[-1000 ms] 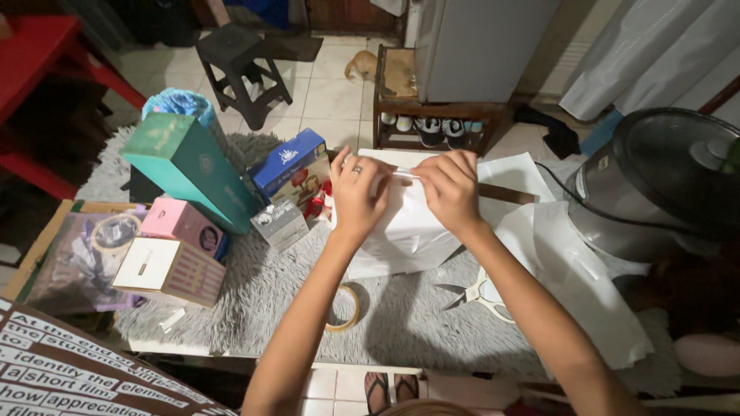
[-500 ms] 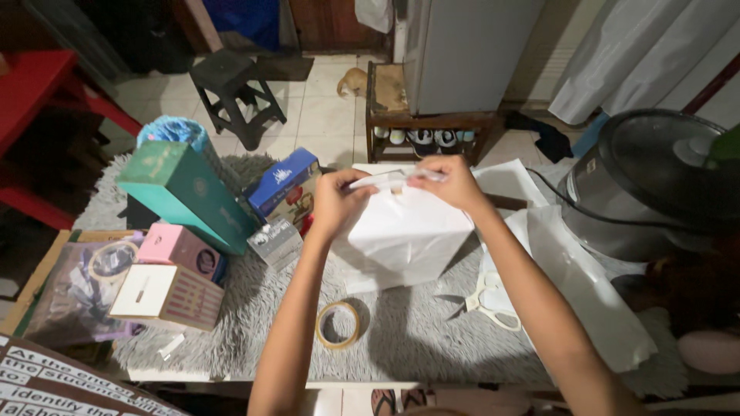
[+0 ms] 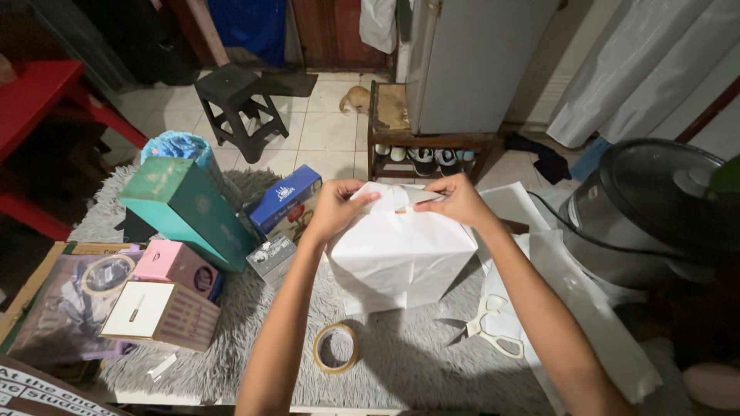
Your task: The person wraps a rectangular box with white wrapping paper on a table. They place the box on the paper, fold the paper over the box, fold the side flaps, and press tape onto the seams to secure the wrapping, working around the box with both hands.
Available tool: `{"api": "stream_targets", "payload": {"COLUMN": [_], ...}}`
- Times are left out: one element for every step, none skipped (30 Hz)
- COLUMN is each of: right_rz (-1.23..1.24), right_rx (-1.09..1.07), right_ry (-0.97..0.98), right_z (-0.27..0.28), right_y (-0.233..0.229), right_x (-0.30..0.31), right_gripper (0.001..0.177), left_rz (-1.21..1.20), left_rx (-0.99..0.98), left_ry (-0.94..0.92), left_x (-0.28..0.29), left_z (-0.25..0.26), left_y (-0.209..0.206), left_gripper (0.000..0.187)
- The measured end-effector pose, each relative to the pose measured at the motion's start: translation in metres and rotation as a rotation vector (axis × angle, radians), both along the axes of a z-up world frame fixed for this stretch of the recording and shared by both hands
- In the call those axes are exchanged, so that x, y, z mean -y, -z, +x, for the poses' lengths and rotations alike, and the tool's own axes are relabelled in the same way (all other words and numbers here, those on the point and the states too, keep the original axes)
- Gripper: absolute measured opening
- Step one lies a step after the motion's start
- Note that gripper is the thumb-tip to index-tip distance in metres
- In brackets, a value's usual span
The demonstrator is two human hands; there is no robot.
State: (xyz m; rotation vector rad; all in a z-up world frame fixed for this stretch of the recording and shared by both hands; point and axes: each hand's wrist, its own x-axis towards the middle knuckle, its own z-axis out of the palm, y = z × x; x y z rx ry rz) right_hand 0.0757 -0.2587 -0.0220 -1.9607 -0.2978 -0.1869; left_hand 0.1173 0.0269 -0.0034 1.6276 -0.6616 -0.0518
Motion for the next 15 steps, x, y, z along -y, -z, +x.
{"api": "stream_targets", "payload": {"right_rz": [0.048, 0.097, 0.145, 0.155, 0.165, 0.177, 0.147, 0.116, 0.084, 0.12, 0.156, 0.192, 0.203, 0.214, 0.225], "right_rx": [-0.005, -0.012, -0.019, -0.015, -0.011, -0.008, -0.023, -0.036, -0.05, -0.041, -0.032, -0.024, -0.013, -0.001, 0.011], "right_ry": [-0.032, -0.062, -0.092, -0.084, -0.075, -0.067, -0.052, -0.038, -0.023, -0.068, -0.112, -0.156, -0.166, -0.175, -0.184], "right_z": [0.003, 0.004, 0.007, 0.008, 0.011, 0.013, 0.014, 0.017, 0.018, 0.019, 0.019, 0.018, 0.017, 0.017, 0.016], "right_y": [-0.002, -0.002, -0.003, -0.003, -0.003, -0.002, -0.002, -0.003, -0.004, -0.005, -0.007, -0.008, -0.008, -0.01, -0.011], "right_x": [0.0, 0.001, 0.001, 0.002, 0.002, 0.001, 0.001, 0.002, 0.002, 0.002, 0.002, 0.002, 0.001, 0.001, 0.0], "right_gripper": [0.029, 0.031, 0.032, 0.028, 0.024, 0.02, 0.02, 0.02, 0.02, 0.022, 0.025, 0.028, 0.029, 0.03, 0.031], "left_rz": [-0.013, -0.024, -0.043, -0.062, -0.082, -0.075, -0.068, -0.063, -0.049, -0.036, -0.022, -0.017, -0.012, -0.007, -0.009], "left_rx": [-0.055, -0.111, -0.1, -0.093, -0.085, -0.088, -0.092, -0.094, -0.094, -0.094, -0.094, -0.078, -0.062, -0.045, -0.055], "left_ry": [0.015, 0.032, 0.049, 0.066, 0.084, 0.114, 0.143, 0.172, 0.165, 0.158, 0.15, 0.153, 0.155, 0.158, 0.158], "left_x": [-0.001, -0.001, -0.001, 0.0, 0.0, -0.001, -0.003, -0.004, -0.004, -0.005, -0.006, -0.007, -0.008, -0.008, -0.008], "left_z": [0.001, 0.002, 0.003, 0.002, 0.002, 0.002, 0.003, 0.004, 0.005, 0.005, 0.005, 0.006, 0.006, 0.007, 0.007], "left_y": [-0.001, -0.003, -0.005, -0.007, -0.008, -0.01, -0.012, -0.014, -0.015, -0.015, -0.015, -0.015, -0.014, -0.014, -0.013], "left_gripper": [0.015, 0.015, 0.016, 0.017, 0.019, 0.02, 0.022, 0.023, 0.023, 0.022, 0.022, 0.022, 0.022, 0.023, 0.023]}}
